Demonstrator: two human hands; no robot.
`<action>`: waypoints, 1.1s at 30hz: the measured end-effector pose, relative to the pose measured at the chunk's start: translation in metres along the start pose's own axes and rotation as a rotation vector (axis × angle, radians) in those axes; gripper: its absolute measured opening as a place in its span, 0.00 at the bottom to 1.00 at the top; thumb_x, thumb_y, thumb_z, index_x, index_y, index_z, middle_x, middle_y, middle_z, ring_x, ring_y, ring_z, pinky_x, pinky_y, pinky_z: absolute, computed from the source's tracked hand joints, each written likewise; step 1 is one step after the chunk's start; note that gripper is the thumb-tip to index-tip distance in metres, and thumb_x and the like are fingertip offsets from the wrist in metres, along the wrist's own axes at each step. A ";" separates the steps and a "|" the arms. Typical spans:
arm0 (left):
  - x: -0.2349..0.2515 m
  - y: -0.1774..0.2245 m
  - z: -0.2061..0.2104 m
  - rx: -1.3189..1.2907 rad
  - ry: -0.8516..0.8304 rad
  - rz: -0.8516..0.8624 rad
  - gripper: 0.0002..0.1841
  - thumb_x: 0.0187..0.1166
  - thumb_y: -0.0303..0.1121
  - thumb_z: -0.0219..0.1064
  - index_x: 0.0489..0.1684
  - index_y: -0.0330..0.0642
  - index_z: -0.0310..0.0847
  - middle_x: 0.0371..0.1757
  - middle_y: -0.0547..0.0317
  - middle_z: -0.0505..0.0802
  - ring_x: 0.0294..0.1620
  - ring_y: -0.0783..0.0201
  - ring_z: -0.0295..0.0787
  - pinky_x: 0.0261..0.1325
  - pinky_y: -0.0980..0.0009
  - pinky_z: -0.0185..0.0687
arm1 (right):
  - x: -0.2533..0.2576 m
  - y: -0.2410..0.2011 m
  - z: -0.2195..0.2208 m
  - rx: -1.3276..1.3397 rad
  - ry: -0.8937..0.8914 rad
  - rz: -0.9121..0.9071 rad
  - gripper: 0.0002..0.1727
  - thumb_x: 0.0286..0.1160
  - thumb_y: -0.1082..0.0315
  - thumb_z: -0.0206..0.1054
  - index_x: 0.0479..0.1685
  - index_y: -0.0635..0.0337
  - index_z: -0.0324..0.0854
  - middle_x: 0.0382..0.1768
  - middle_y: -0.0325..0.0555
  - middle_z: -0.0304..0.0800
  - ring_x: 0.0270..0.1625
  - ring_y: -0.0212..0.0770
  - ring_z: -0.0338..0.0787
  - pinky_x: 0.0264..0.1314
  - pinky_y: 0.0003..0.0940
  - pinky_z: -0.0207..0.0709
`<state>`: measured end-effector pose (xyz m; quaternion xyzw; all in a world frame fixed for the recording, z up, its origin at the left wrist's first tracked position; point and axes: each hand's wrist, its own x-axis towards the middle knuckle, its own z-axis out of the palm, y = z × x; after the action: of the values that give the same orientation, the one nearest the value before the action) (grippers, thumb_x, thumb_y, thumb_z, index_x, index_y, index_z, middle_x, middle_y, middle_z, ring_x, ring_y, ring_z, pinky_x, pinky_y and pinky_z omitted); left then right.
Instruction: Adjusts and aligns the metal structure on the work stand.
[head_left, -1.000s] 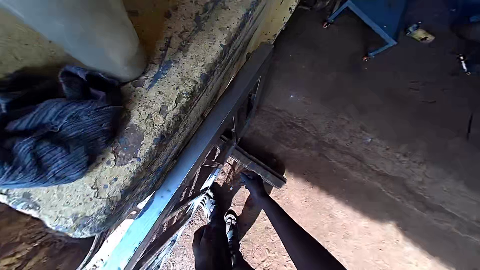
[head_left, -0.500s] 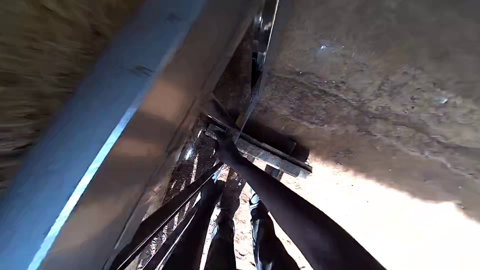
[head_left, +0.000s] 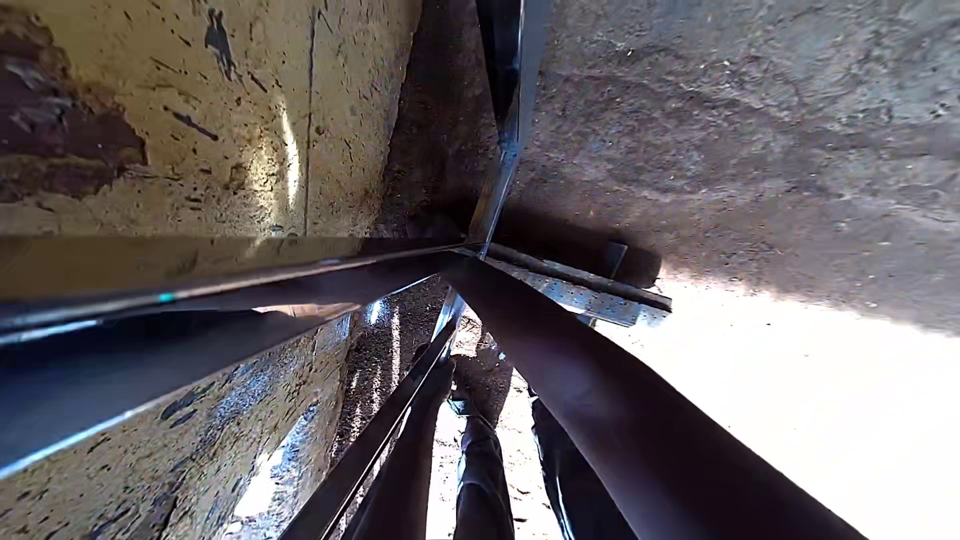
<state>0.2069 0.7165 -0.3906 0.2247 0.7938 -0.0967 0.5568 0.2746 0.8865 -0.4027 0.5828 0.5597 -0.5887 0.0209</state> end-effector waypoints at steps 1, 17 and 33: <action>0.002 -0.001 0.002 -0.005 0.008 -0.007 0.26 0.79 0.37 0.73 0.71 0.26 0.78 0.68 0.33 0.87 0.74 0.44 0.81 0.81 0.49 0.69 | 0.001 0.005 0.003 0.099 0.040 -0.075 0.24 0.84 0.64 0.67 0.73 0.71 0.78 0.72 0.62 0.84 0.77 0.49 0.81 0.84 0.43 0.68; 0.039 -0.033 -0.006 -0.204 -0.405 0.312 0.22 0.77 0.19 0.64 0.67 0.14 0.68 0.52 0.32 0.86 0.48 0.58 0.85 0.55 0.68 0.82 | 0.004 0.006 0.008 0.199 0.262 -0.253 0.18 0.76 0.73 0.71 0.62 0.73 0.83 0.60 0.65 0.89 0.66 0.50 0.87 0.74 0.41 0.75; -0.001 0.018 -0.015 0.027 -0.368 0.039 0.22 0.88 0.22 0.56 0.79 0.22 0.64 0.73 0.33 0.80 0.70 0.55 0.80 0.76 0.63 0.72 | -0.030 0.020 0.036 -0.358 0.336 -0.505 0.15 0.76 0.65 0.69 0.56 0.63 0.89 0.57 0.57 0.93 0.68 0.56 0.88 0.75 0.56 0.75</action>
<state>0.2025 0.7382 -0.3824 0.2261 0.6727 -0.1359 0.6913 0.2743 0.8357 -0.4051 0.5020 0.7762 -0.3635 -0.1158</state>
